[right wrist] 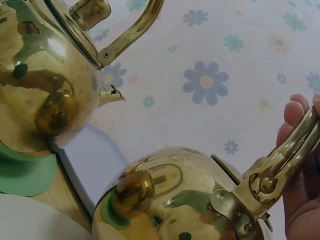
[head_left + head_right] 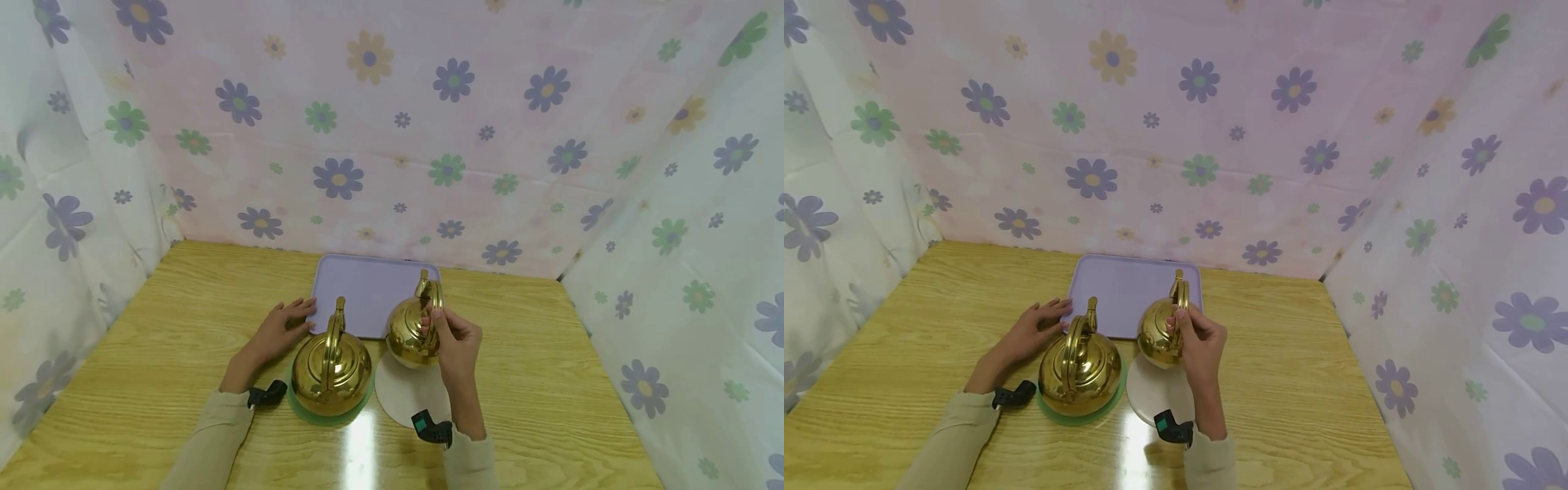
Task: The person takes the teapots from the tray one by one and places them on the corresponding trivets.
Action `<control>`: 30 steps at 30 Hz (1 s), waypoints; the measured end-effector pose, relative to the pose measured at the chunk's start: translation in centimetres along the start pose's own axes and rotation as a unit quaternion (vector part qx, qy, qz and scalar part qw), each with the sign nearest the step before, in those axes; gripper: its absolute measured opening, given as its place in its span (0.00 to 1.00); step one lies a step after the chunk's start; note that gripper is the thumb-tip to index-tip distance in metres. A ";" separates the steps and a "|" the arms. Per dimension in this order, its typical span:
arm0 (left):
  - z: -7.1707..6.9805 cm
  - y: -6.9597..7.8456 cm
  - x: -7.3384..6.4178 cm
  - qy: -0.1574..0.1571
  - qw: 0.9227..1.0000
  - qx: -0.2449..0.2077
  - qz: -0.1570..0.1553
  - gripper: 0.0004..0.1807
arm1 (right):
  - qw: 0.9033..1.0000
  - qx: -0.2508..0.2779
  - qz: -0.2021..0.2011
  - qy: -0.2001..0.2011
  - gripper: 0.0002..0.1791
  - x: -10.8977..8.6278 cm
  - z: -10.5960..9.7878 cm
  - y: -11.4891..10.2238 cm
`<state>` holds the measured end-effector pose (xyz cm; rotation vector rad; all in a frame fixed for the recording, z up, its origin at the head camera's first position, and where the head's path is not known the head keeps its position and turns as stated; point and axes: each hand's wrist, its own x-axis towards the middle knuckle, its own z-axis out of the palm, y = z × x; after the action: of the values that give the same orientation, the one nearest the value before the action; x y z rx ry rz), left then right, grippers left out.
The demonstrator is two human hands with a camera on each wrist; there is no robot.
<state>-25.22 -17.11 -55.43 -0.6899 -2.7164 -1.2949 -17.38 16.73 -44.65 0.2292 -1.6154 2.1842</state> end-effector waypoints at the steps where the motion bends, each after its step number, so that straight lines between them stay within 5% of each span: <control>1: -0.1 0.3 0.0 -0.001 1.000 0.000 -0.002 0.24 | 1.000 0.000 -0.002 0.001 0.11 -0.1 0.0 0.0; 15: -0.1 0.4 -0.1 0.010 1.000 -0.001 0.009 0.23 | 1.000 0.002 -0.023 -0.008 0.20 -0.6 -0.2 -0.3; 30: -0.1 0.3 -0.1 0.012 1.000 -0.006 0.013 0.23 | 0.999 0.011 -0.028 -0.014 0.18 -1.2 -0.6 -0.4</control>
<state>-25.05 -17.04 -55.16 -0.7039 -2.6746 -1.3078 -16.07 17.11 -44.91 0.3092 -1.5818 2.1656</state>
